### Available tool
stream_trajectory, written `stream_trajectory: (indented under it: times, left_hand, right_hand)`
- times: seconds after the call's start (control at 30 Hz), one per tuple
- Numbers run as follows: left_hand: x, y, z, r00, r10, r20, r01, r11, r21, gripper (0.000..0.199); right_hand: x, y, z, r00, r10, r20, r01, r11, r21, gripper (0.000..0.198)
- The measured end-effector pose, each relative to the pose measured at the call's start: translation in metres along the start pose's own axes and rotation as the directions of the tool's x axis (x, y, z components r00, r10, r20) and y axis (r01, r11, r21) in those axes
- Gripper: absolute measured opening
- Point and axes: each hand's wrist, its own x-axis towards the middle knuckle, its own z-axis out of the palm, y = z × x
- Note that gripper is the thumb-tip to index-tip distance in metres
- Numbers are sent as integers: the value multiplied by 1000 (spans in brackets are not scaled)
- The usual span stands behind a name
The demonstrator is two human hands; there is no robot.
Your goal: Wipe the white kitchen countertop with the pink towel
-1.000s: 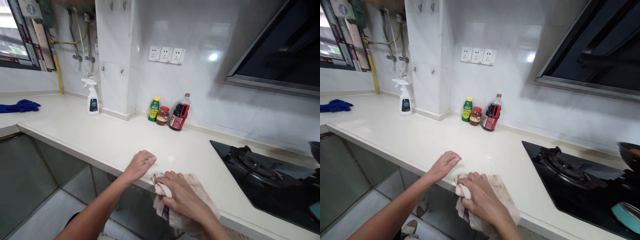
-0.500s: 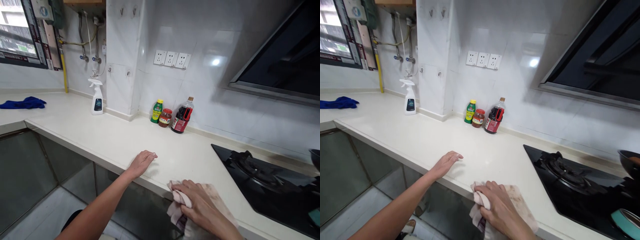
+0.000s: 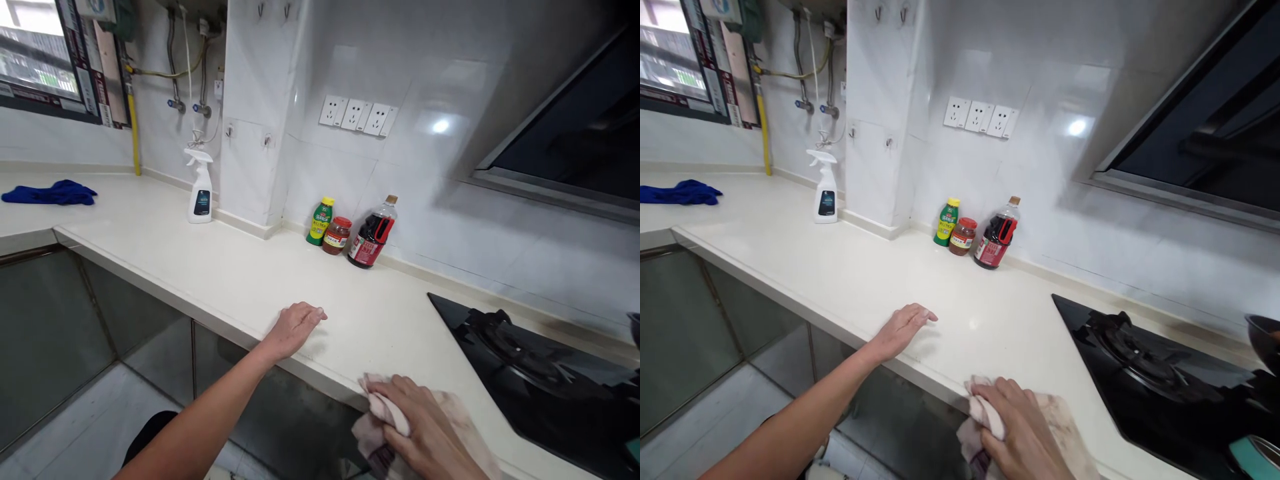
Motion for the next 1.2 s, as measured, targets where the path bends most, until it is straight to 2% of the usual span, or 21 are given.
stream_trajectory:
  times: [0.2, 0.3, 0.37, 0.47, 0.53, 0.63, 0.73, 0.87, 0.97, 1.03, 1.07, 1.13, 1.2]
  left_hand:
    - [0, -1, -1, 1000, -1, -31, -1, 998, -59, 56]
    - [-1, -1, -4, 999, -38, -39, 34, 994, -103, 56]
    - [-1, -2, -6, 997, -59, -52, 53, 992, -118, 55]
    - [0, -4, -7, 996, -59, -71, 52, 994, -98, 55]
    - [1, -6, -7, 996, -44, -72, 39, 996, -76, 55]
    - [1, -6, -7, 997, -38, -67, 33, 997, -64, 54]
    - [1, -6, -6, 998, -34, -62, 31, 998, -46, 53]
    - [1, -5, -4, 999, -8, -50, 8, 1000, 5, 53]
    - [3, -5, -3, 999, -17, -40, 19, 999, 45, 54]
    - [4, -5, -4, 999, -33, -36, 35, 997, 61, 54]
    - [4, -4, -4, 999, -39, -36, 42, 997, 65, 54]
    - [4, -3, -5, 998, -43, -40, 46, 997, 67, 53]
    - [4, -2, -7, 998, -44, -45, 48, 996, 71, 51]
  right_hand:
    - [88, -107, -5, 988, -128, 87, 126, 992, 30, 51]
    - [115, -132, 5, 982, -183, 48, 185, 983, -23, 31]
    - [121, -134, 12, 980, -196, 25, 197, 979, -48, 34]
    - [111, -120, 14, 983, -185, 0, 185, 981, -60, 41]
    - [94, -103, 10, 986, -165, -19, 164, 984, -73, 37]
    - [56, -65, 2, 989, -136, -64, 129, 987, -100, 25]
    - [14, -16, -3, 981, -116, -154, 100, 989, -108, 29]
    - [-30, 34, -11, 980, 29, -198, -34, 999, -23, 28]
    - [-40, 51, -29, 972, 175, -160, -148, 975, 168, 31]
    - [-32, 57, -49, 935, 289, -204, -224, 930, 290, 37]
    - [-25, 60, -60, 897, 352, -268, -262, 910, 321, 42]
    - [-7, 68, -81, 786, 455, -418, -349, 885, 307, 55]
    - [11, 79, -94, 697, 520, -495, -472, 851, 230, 72]
